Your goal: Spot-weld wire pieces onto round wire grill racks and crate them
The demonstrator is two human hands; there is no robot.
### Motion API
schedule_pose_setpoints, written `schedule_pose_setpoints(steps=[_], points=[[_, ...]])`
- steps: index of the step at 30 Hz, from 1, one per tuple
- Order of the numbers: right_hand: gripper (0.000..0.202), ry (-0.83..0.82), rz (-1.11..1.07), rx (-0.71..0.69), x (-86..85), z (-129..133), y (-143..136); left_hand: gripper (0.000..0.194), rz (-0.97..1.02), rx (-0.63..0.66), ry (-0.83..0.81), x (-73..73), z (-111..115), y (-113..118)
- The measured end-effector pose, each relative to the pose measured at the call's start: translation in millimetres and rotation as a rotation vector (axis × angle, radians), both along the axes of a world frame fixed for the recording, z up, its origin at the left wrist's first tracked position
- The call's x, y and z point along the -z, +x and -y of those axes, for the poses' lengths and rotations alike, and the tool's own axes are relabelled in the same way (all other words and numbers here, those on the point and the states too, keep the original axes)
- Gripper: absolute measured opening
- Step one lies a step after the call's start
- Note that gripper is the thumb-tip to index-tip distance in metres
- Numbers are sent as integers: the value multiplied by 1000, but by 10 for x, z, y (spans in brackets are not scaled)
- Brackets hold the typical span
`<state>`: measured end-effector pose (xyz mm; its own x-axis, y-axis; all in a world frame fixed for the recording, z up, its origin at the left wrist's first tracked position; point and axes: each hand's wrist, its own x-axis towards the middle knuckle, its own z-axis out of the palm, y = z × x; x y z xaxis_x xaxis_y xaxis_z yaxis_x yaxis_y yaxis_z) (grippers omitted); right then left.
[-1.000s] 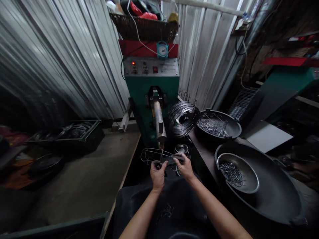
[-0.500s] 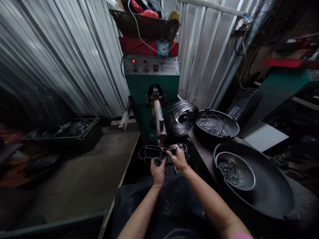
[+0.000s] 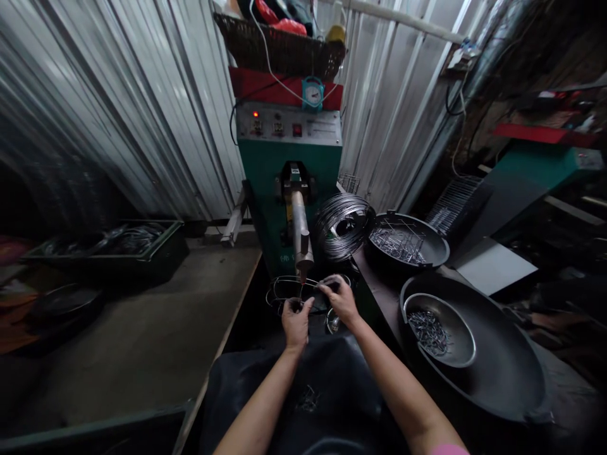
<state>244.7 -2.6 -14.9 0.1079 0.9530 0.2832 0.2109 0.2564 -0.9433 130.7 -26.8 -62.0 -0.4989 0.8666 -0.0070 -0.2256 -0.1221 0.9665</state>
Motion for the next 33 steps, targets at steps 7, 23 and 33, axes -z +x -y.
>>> schedule_pose_setpoints(steps=[7,23,33], points=[[28,-69,-447,0,281,220,307,36,213,29,-11,25,63,-20],[18,144,-198,-174,54,216,11,50,626,-6,-220,-20,154,-368],[19,156,-4,-214,44,186,-11,48,551,-61,-111,-55,174,-454]])
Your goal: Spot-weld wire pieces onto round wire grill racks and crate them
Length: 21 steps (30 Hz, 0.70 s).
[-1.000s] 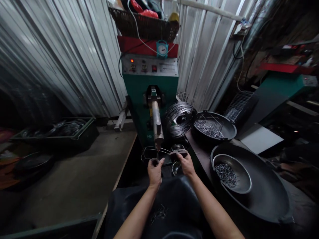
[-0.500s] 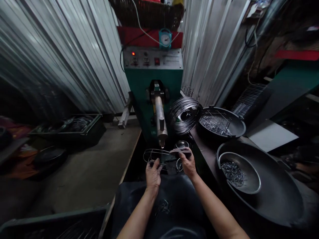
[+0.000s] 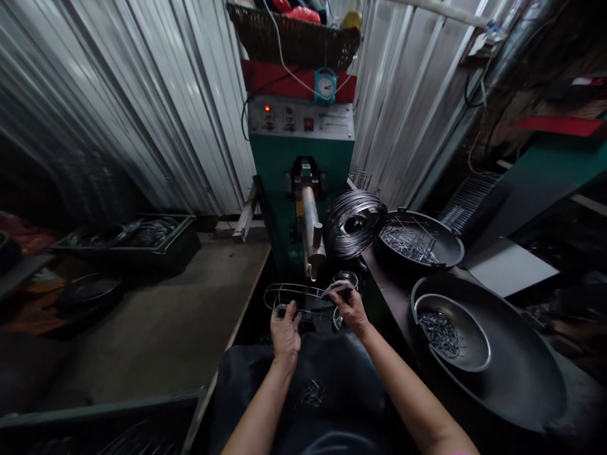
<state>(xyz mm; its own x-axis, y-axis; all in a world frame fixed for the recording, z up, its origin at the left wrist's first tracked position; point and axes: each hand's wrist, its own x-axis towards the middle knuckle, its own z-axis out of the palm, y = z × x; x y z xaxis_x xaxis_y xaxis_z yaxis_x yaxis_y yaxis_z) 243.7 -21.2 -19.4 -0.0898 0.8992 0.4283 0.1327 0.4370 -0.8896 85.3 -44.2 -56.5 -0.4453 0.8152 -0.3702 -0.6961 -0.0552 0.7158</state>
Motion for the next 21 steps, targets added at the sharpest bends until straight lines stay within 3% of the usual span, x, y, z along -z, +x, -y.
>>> schedule_pose_setpoints(steps=[8,21], points=[[17,-10,-72,31,36,-62,-87,49,65,59,-10,7,-43,3],[20,-21,11,98,-125,-369,-252,48,60,82,-88,-70,-282,-28]])
